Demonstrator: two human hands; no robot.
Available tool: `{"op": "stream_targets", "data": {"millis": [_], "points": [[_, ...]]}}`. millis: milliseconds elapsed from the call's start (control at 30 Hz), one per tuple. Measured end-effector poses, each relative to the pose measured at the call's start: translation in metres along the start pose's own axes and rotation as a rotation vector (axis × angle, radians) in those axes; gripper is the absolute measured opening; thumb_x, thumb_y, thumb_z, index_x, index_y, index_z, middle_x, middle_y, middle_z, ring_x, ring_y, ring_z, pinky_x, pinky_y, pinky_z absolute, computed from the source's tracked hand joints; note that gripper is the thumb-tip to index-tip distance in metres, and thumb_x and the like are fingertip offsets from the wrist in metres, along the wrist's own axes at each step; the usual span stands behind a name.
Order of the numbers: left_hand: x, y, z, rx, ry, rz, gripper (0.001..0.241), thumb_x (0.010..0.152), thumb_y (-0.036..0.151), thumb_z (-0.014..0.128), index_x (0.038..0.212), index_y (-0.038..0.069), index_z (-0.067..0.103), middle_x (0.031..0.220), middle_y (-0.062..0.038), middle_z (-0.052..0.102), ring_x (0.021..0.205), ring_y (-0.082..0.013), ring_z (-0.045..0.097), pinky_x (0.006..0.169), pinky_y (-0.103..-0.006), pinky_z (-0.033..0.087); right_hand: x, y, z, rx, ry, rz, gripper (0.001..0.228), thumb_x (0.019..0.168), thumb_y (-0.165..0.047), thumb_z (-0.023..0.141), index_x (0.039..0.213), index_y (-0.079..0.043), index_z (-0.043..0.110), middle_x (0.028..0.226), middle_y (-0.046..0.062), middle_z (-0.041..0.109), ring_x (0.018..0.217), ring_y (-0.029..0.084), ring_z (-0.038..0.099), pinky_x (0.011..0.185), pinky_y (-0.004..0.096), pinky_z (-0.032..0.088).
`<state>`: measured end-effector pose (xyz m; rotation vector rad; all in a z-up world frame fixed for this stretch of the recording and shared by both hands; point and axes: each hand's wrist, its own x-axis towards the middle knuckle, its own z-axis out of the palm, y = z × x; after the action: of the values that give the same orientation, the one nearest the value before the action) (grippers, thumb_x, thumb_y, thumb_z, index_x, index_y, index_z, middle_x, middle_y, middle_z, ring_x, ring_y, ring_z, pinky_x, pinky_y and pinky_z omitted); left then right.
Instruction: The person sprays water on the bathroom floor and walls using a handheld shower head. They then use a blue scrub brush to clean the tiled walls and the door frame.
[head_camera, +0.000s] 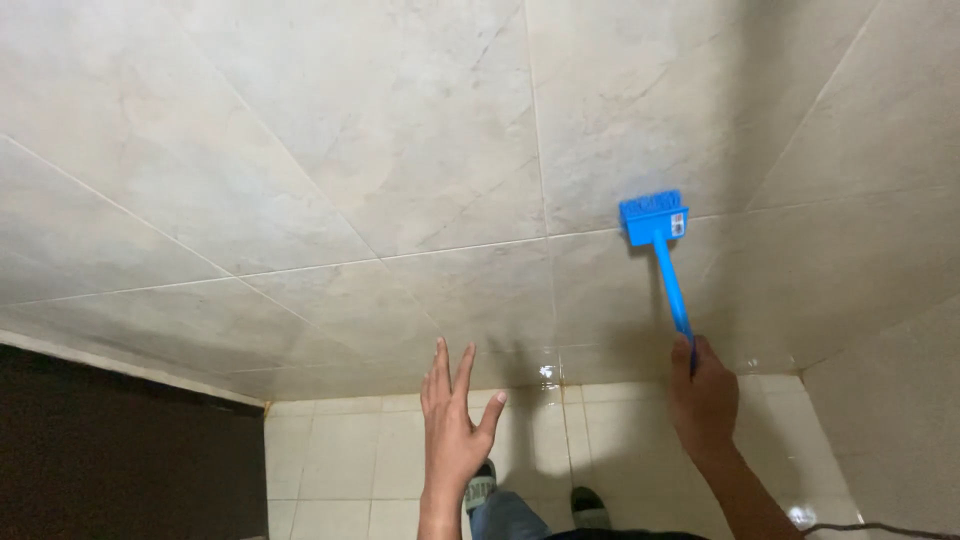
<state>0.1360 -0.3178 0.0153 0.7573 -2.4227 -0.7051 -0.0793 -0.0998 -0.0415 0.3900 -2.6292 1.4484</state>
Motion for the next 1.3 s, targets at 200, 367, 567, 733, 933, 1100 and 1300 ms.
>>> {"op": "stream_targets", "data": {"millis": [200,367,567,733,933,1100,1300], "points": [[0.010,-0.007,-0.010,0.005,0.056,0.010,0.067,0.088,0.038,0.074,0.148,0.018,0.052,0.168,-0.017,0.024,0.151,-0.0394,0.029,0.120,-0.0548,0.021,-0.003,0.022,0.024,-0.069,-0.023,0.008,0.045,0.109,-0.043,0.044,0.093,-0.005,0.060,0.072,0.022,0.061,0.067,0.046,0.061,0.061,0.056,0.044],[0.030,-0.007,-0.025,0.054,0.072,0.035,0.058,0.090,0.037,0.073,0.142,0.017,0.060,0.166,-0.014,0.030,0.150,-0.0371,0.032,0.121,-0.0556,0.019,-0.003,-0.009,0.016,-0.072,0.002,0.052,0.040,0.107,-0.041,0.048,0.092,-0.005,0.059,0.066,0.020,0.061,0.061,0.041,0.062,0.060,0.052,0.045],[0.019,-0.010,-0.009,-0.003,0.053,0.083,0.052,0.091,0.037,0.072,0.138,0.015,0.065,0.166,-0.017,0.029,0.149,-0.0386,0.034,0.121,-0.0558,0.021,0.003,-0.017,0.014,-0.033,0.031,-0.018,0.042,0.108,-0.042,0.048,0.093,-0.005,0.060,0.068,0.020,0.059,0.061,0.041,0.060,0.058,0.051,0.045],[0.006,-0.020,0.006,-0.012,-0.029,0.016,0.053,0.089,0.037,0.074,0.137,0.016,0.068,0.168,-0.016,0.028,0.147,-0.0400,0.034,0.119,-0.0573,0.021,-0.004,0.008,0.019,-0.073,-0.011,0.047,0.044,0.106,-0.044,0.046,0.094,-0.006,0.062,0.069,0.020,0.062,0.062,0.041,0.062,0.059,0.050,0.046],[-0.025,-0.040,0.021,-0.098,-0.048,-0.081,0.050,0.086,0.031,0.075,0.132,0.013,0.068,0.165,-0.017,0.030,0.143,-0.0420,0.039,0.117,-0.0553,0.030,-0.001,0.011,0.005,-0.008,0.046,0.045,0.042,0.107,-0.041,0.048,0.095,-0.004,0.063,0.069,0.017,0.062,0.061,0.032,0.060,0.058,0.046,0.046],[-0.039,-0.069,0.048,-0.033,-0.047,0.033,0.049,0.086,0.030,0.077,0.130,0.012,0.070,0.160,-0.022,0.032,0.144,-0.0425,0.038,0.116,-0.0617,0.023,0.004,0.007,0.011,0.096,-0.004,0.203,0.043,0.114,-0.040,0.047,0.093,-0.004,0.058,0.068,0.017,0.057,0.058,0.027,0.052,0.055,0.045,0.044],[-0.030,-0.070,0.067,0.063,-0.167,0.032,0.050,0.080,0.036,0.081,0.128,0.022,0.076,0.160,-0.016,0.041,0.148,-0.0407,0.037,0.115,-0.0607,0.018,0.000,-0.003,0.012,0.033,0.004,0.120,0.037,0.103,-0.038,0.050,0.095,-0.004,0.064,0.061,0.010,0.055,0.053,0.021,0.053,0.055,0.041,0.045]]}}
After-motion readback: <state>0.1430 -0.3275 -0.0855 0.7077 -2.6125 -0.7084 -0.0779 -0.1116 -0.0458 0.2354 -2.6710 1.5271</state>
